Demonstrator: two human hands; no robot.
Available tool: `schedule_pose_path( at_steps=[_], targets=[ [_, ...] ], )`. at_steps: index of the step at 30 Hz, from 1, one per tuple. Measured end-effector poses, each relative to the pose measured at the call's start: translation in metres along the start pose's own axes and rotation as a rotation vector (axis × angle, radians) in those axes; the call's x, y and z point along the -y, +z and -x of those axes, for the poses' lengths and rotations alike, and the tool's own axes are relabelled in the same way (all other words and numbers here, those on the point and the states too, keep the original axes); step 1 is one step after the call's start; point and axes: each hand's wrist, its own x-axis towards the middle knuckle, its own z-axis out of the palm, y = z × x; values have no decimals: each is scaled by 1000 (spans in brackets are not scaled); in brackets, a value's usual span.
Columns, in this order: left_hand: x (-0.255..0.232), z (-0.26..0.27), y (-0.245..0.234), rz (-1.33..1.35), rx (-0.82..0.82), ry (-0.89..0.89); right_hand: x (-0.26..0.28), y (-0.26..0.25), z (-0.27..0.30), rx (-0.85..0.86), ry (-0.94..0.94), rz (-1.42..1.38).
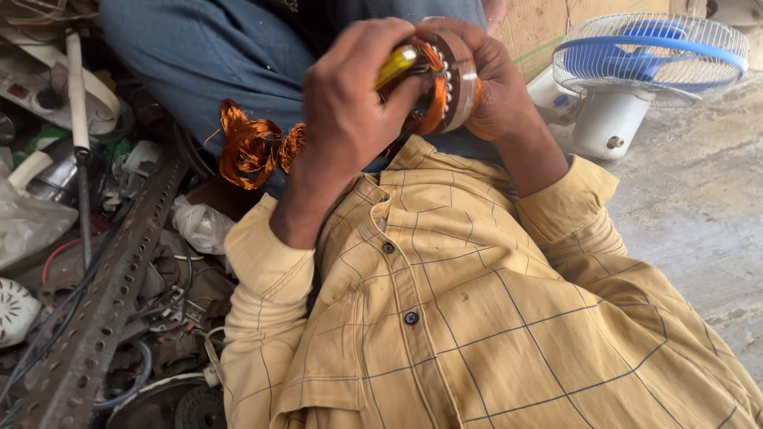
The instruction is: The person winds copper wire around a motor stator core, using a lighter to heat and seal the wire ends. The person sits on the floor in a cluttered workshop while performing the task.
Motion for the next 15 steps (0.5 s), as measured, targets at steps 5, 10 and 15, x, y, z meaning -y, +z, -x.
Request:
schedule_pose_path(
  at_steps=[5, 10, 15],
  targets=[
    [11, 5, 9, 114, 52, -38, 1, -4, 5, -4, -28, 211],
    [16, 13, 12, 191, 15, -72, 10, 4, 2, 85, 6, 109],
    [3, 13, 17, 104, -41, -70, 3, -5, 5, 25, -49, 381]
  ],
)
